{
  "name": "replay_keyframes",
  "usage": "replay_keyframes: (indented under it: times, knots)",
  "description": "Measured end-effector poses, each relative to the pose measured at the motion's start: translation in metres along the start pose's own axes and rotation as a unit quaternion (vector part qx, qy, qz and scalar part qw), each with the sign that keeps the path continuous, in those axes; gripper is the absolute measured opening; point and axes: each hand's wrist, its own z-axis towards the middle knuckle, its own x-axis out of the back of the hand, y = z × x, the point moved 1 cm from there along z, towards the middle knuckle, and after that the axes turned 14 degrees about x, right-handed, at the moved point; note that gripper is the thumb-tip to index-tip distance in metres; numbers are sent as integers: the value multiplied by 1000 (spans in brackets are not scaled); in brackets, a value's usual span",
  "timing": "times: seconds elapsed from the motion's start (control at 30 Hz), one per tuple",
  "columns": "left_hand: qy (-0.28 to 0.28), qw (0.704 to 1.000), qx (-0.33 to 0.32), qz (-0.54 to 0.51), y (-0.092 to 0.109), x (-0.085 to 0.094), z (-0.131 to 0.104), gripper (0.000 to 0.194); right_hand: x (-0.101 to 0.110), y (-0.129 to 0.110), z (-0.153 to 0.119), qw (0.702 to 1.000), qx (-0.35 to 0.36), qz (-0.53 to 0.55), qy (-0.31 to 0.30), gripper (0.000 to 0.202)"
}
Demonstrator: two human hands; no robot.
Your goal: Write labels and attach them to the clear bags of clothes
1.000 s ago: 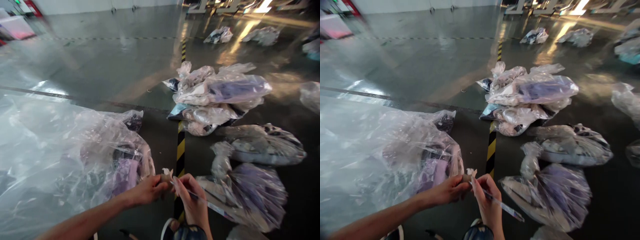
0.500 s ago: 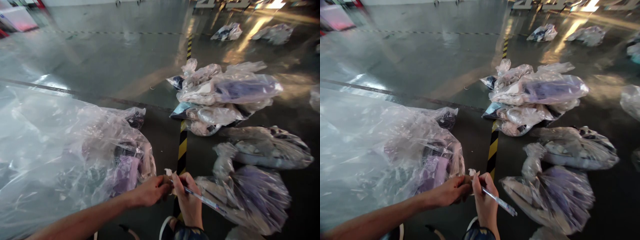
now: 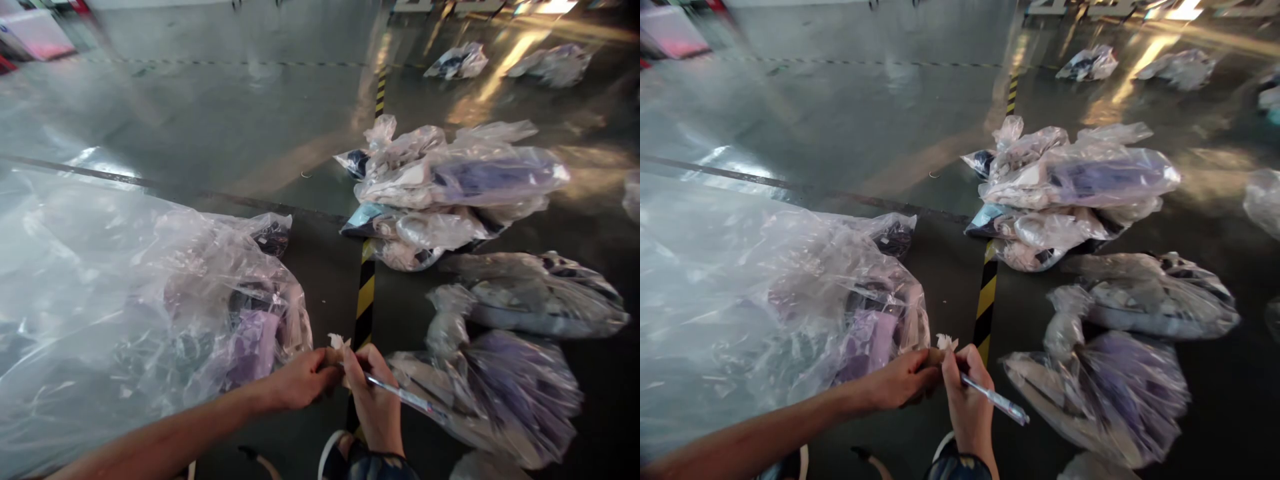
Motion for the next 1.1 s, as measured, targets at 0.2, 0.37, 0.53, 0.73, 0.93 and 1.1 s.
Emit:
replay_keyframes:
  times: [0.2,0.37,0.53,0.73,0.93,1.1]
  knots:
    - [-9,1000,9,-5,-3,-1,3,14,-1,-1,-1,1000,-18,12,-2,39]
    - [-7,1000,15,-1,-3,1,3,20,0,-6,2,998,-33,34,28,41]
    - [-9,1000,7,-3,-1,0,1,15,-2,-3,2,998,-45,26,45,41]
    - [5,1000,23,3,-2,1,0,24,4,-2,-1,991,-84,60,87,40]
    - [32,995,-85,47,2,7,-9,19,10,12,-4,992,-74,10,98,41]
    - [87,987,-98,91,-4,12,-14,29,-12,33,-19,991,-112,68,-21,53]
